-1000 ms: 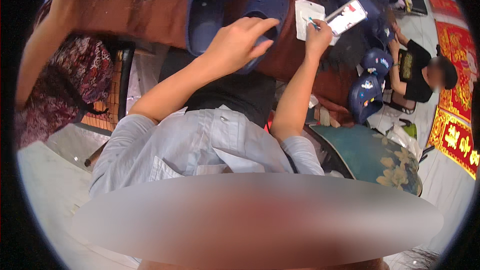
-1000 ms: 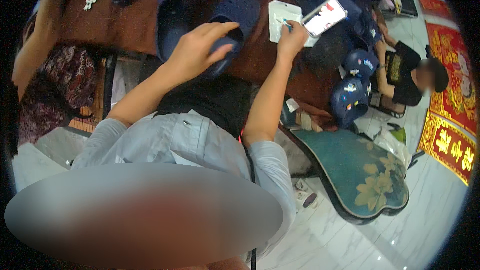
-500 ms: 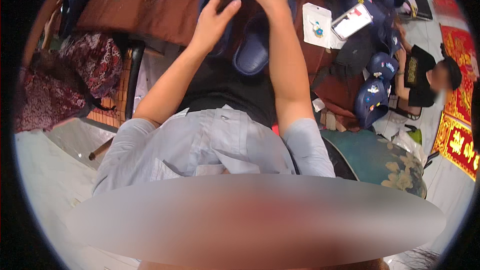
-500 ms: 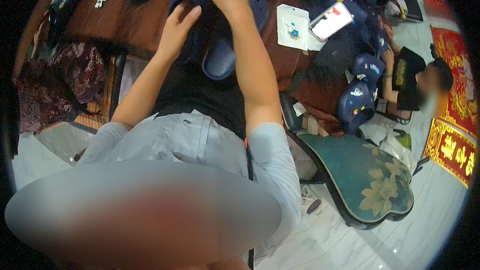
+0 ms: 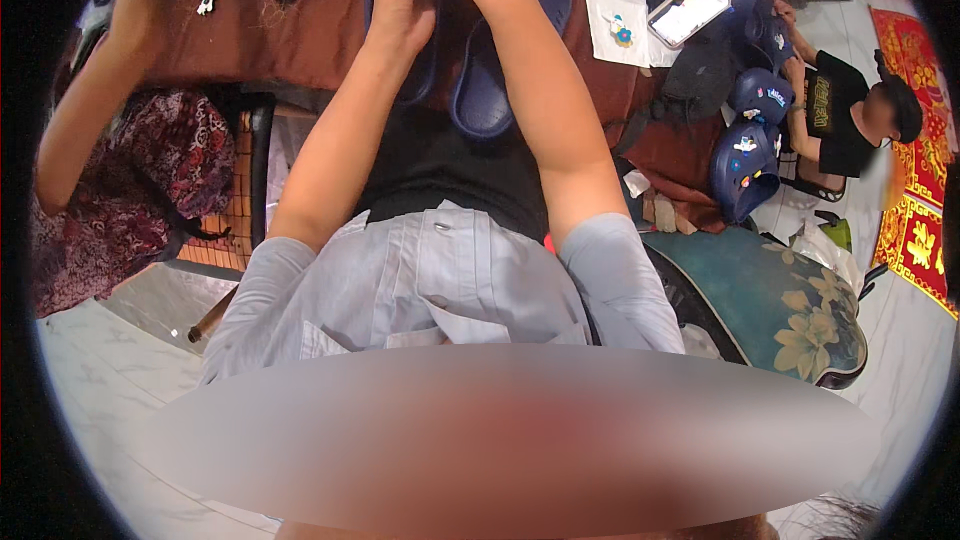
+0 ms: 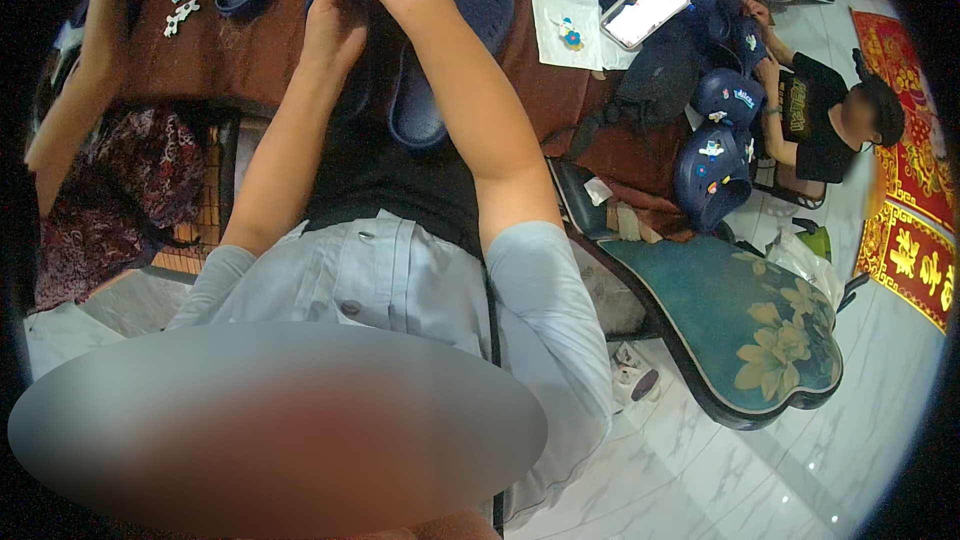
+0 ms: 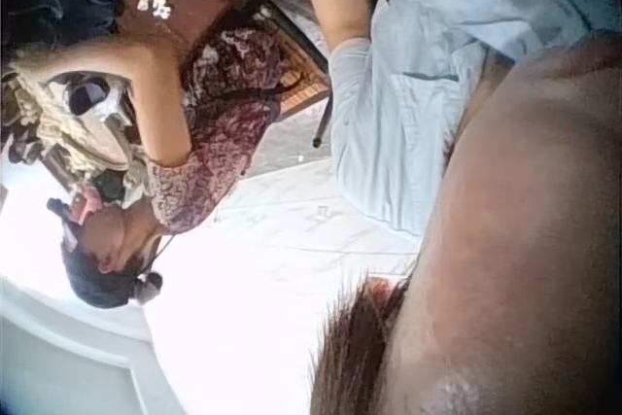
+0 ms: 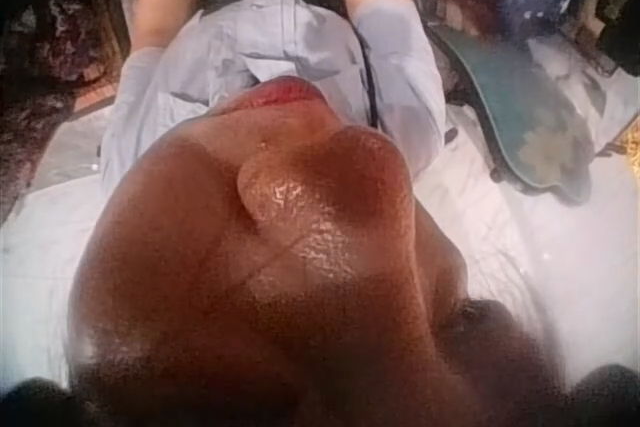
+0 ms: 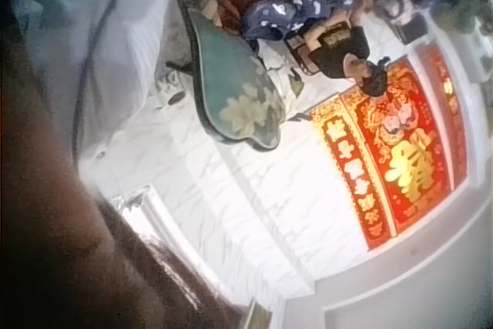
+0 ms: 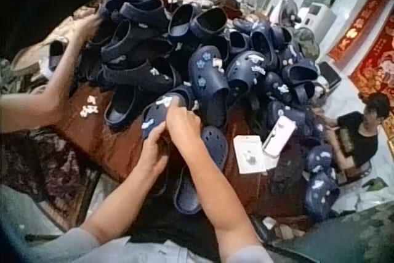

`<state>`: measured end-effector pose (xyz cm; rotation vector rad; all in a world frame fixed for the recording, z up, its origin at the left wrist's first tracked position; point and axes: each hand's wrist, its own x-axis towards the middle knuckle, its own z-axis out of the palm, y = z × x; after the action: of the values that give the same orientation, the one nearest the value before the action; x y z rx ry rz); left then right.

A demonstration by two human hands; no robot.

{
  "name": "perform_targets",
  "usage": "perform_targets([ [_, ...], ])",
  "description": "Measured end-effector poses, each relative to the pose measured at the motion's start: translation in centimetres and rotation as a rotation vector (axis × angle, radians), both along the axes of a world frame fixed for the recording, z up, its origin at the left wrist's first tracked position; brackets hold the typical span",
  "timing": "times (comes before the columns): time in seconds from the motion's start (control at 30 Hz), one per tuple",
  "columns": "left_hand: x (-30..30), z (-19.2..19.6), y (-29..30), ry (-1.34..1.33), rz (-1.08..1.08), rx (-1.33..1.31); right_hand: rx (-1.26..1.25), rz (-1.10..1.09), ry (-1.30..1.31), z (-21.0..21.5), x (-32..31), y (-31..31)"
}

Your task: Attaching small decorative charms or jibbitz to blue clogs.

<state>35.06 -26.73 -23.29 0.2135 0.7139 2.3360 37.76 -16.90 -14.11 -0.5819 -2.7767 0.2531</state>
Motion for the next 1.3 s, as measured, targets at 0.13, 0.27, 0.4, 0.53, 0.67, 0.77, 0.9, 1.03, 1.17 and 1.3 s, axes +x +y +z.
perform_targets([
  [0.13, -0.6, -0.9, 0.2, -0.071, -0.054, -0.009, -0.185, -0.082, 0.087, -1.3, 1.1, 1.1],
  [0.27, -1.0, -1.1, -0.8, -0.085, -0.156, 0.03, -0.308, -0.211, 0.177, 0.8, 5.7, 1.3],
  [0.4, 0.4, 0.9, -0.7, -0.088, -0.142, -0.001, -0.092, -0.521, 0.245, -2.8, 11.6, 6.7],
  [0.53, 3.2, 3.6, -2.2, 0.009, -0.101, -0.156, 0.023, -0.724, -0.059, -5.2, 16.0, 10.8],
  [0.67, 5.3, 4.6, -2.7, 0.305, -0.109, -0.335, -0.025, -0.759, -0.118, -7.3, 18.6, 12.8],
  [0.77, 6.2, 5.8, -3.6, 0.445, -0.06, -0.417, -0.004, -0.769, -0.103, -7.2, 18.7, 12.2],
  [0.9, 6.3, 4.9, -3.9, 0.503, -0.119, -0.603, 0.095, -0.761, 0.049, -6.0, 17.8, 11.1],
  [1.03, 6.9, 4.5, -3.8, 0.53, -0.151, -0.635, -0.264, -0.37, 0.504, -2.8, 14.5, 7.6],
  [1.17, 7.6, 4.9, -3.6, 0.608, -0.188, -0.767, -0.27, -0.181, 0.561, -0.7, 10.1, 3.0],
  [1.3, 7.5, 4.2, -3.4, 0.569, -0.22, -0.747, -0.168, -0.3, 0.317, 1.9, 7.1, -0.1],
])
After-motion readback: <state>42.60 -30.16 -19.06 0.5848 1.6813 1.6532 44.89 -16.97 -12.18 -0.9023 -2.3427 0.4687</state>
